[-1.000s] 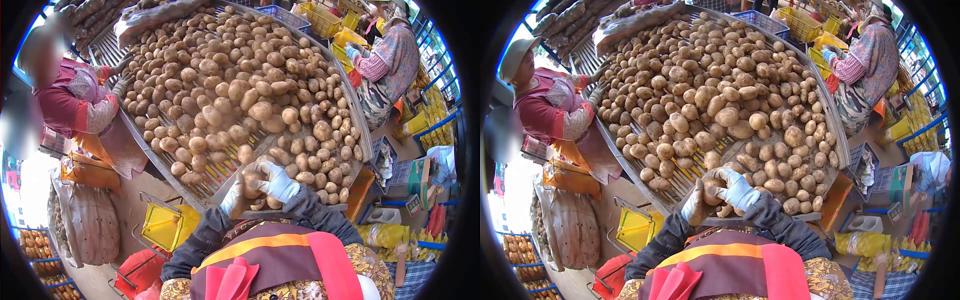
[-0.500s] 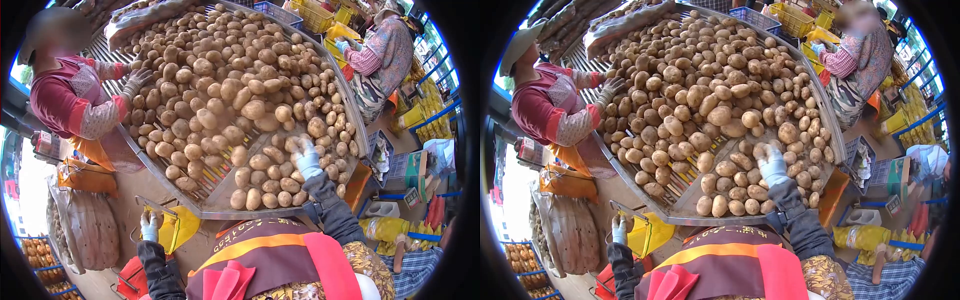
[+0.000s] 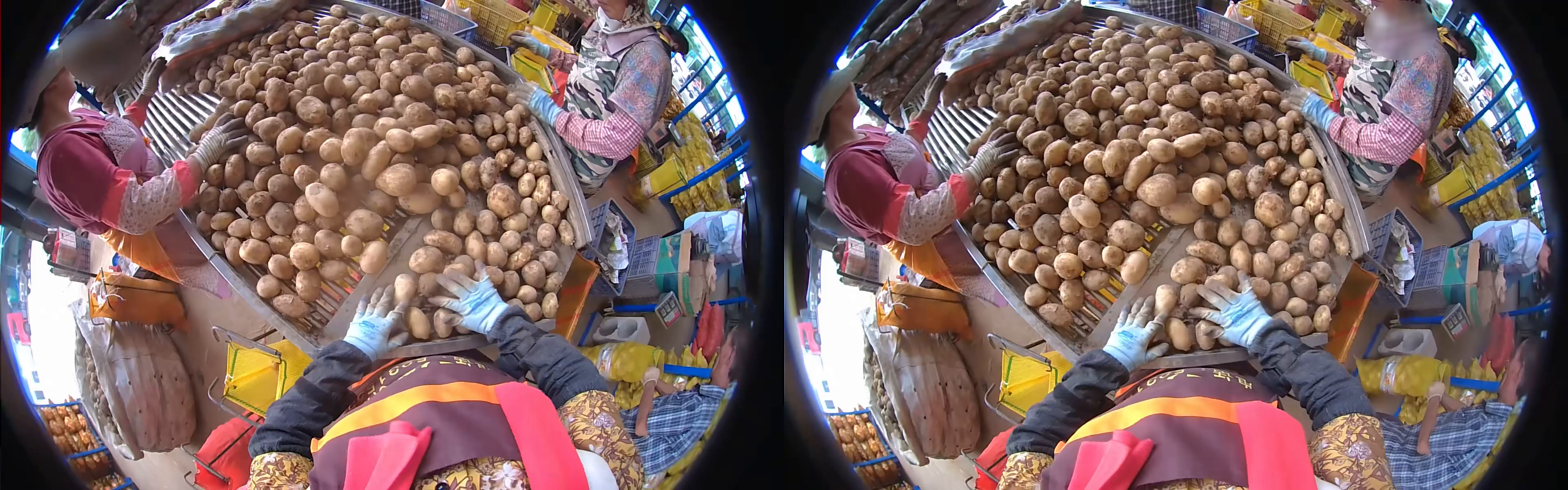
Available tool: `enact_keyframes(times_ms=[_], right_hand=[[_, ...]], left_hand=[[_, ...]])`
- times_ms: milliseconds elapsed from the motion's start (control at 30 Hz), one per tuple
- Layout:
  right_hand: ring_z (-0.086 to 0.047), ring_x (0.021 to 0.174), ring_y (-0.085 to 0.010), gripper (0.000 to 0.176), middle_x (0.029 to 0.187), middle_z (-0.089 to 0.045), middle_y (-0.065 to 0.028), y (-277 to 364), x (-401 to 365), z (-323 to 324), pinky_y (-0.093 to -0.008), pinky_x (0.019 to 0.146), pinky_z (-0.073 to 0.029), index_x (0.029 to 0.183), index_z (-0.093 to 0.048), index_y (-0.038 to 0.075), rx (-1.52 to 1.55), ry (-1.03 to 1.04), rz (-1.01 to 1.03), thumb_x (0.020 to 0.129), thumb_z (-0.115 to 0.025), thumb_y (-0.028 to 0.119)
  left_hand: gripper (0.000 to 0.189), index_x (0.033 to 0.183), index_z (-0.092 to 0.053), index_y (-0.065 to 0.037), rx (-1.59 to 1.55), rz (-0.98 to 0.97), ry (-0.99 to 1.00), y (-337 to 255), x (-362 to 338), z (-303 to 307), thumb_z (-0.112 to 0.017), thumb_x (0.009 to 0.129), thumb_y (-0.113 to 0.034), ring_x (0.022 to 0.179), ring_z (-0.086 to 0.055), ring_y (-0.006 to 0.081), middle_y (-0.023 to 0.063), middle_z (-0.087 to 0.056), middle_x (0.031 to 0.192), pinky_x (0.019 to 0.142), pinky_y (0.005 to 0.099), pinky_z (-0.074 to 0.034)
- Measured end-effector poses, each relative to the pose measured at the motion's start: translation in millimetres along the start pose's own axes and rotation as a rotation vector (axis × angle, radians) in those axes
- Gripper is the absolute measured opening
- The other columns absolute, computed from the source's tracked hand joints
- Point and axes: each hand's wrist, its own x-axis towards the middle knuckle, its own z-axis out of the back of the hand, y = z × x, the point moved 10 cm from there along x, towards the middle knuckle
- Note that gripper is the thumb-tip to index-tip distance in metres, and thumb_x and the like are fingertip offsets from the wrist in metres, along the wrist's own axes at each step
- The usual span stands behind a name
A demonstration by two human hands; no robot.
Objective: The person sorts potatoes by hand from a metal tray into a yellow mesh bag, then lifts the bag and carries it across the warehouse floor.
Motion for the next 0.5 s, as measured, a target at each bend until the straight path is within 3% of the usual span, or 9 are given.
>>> enact_keyframes(times_ms=[67, 100, 233, 267, 300, 367, 400, 467, 500], right_hand=[[-0.024, 0.139, -0.0302, 0.054, 0.141, -0.044, 0.0095, -23, -25, -2, -0.0676, 0.109, -0.010, 0.126, -0.058, 0.035, -0.116, -0.122, -0.094, 0.077, -0.058, 0.058], [-0.018, 0.141, -0.0332, 0.054, 0.144, -0.040, 0.0033, -36, -30, 9, -0.0647, 0.111, -0.007, 0.123, -0.062, 0.031, -0.108, -0.111, -0.145, 0.077, -0.060, 0.059], [-0.022, 0.139, -0.0353, 0.040, 0.141, -0.042, -0.0146, -106, -62, 8, -0.0616, 0.112, -0.006, 0.112, -0.067, 0.024, 0.114, -0.147, -0.512, 0.079, -0.065, 0.048], [-0.032, 0.134, -0.0353, 0.033, 0.137, -0.045, -0.0146, -110, -61, 22, -0.0576, 0.112, -0.017, 0.107, -0.066, 0.017, 0.050, -0.294, -0.514, 0.081, -0.066, 0.038], [-0.032, 0.134, -0.0353, 0.033, 0.137, -0.045, -0.0146, -113, -50, 29, -0.0576, 0.112, -0.017, 0.107, -0.066, 0.017, 0.048, -0.298, -0.509, 0.081, -0.066, 0.038], [-0.042, 0.127, -0.0335, 0.030, 0.133, -0.049, -0.0133, -104, -14, 69, -0.0517, 0.107, -0.029, 0.105, -0.065, 0.012, 0.172, -0.543, -0.355, 0.082, -0.065, 0.032], [-0.047, 0.122, -0.0321, 0.033, 0.127, -0.053, -0.0116, -95, 13, 71, -0.0480, 0.103, -0.036, 0.107, -0.063, 0.009, 0.102, -0.515, -0.297, 0.080, -0.064, 0.029], [-0.044, 0.126, -0.0317, 0.042, 0.128, -0.054, -0.0108, -79, 73, 77, -0.0513, 0.107, -0.030, 0.114, -0.061, 0.007, -0.010, -0.460, -0.250, 0.080, -0.064, 0.030], [-0.037, 0.134, -0.0329, 0.052, 0.134, -0.051, -0.0125, -80, 101, 59, -0.0559, 0.112, -0.020, 0.125, -0.056, 0.005, -0.090, -0.329, -0.289, 0.082, -0.061, 0.034]], left_hand=[[0.080, 0.147, -0.031, -0.017, -0.037, -0.054, 0.042, -13, 18, -12, -0.069, 0.078, -0.034, 0.141, -0.018, 0.0434, 0.0257, -0.017, 0.152, 0.114, 0.0530, -0.018], [0.080, 0.146, -0.033, -0.017, -0.118, -0.066, 0.006, -18, 26, -14, -0.071, 0.077, -0.027, 0.141, -0.019, 0.0454, 0.0257, -0.015, 0.153, 0.114, 0.0531, -0.019], [0.077, 0.144, -0.035, -0.017, -0.110, -0.132, -0.006, -35, 57, -30, -0.071, 0.076, -0.020, 0.139, -0.020, 0.0482, 0.0260, -0.013, 0.153, 0.113, 0.0532, -0.022], [0.077, 0.144, -0.034, -0.017, -0.134, -0.175, 0.004, -39, 62, -35, -0.071, 0.076, -0.020, 0.139, -0.020, 0.0484, 0.0259, -0.013, 0.154, 0.113, 0.0532, -0.023], [0.078, 0.145, -0.034, -0.017, -0.159, -0.215, 0.012, -43, 66, -37, -0.071, 0.076, -0.019, 0.139, -0.019, 0.0486, 0.0258, -0.013, 0.154, 0.113, 0.0532, -0.023], [0.078, 0.145, -0.033, -0.016, -0.190, -0.222, 0.004, -52, 63, -22, -0.071, 0.076, -0.018, 0.140, -0.019, 0.0475, 0.0260, -0.014, 0.154, 0.113, 0.0531, -0.024], [0.078, 0.145, -0.032, -0.014, -0.241, -0.242, -0.028, -56, 59, -12, -0.070, 0.077, -0.019, 0.140, -0.019, 0.0465, 0.0256, -0.015, 0.153, 0.113, 0.0527, -0.024], [0.072, 0.144, -0.035, -0.011, -0.307, -0.266, -0.128, -52, 51, 3, -0.068, 0.080, -0.020, 0.138, -0.026, 0.0446, 0.0244, -0.023, 0.151, 0.111, 0.0512, -0.029], [0.072, 0.144, -0.035, -0.011, -0.301, -0.258, -0.135, -47, 47, 9, -0.068, 0.080, -0.020, 0.138, -0.026, 0.0446, 0.0244, -0.023, 0.151, 0.111, 0.0512, -0.029]])
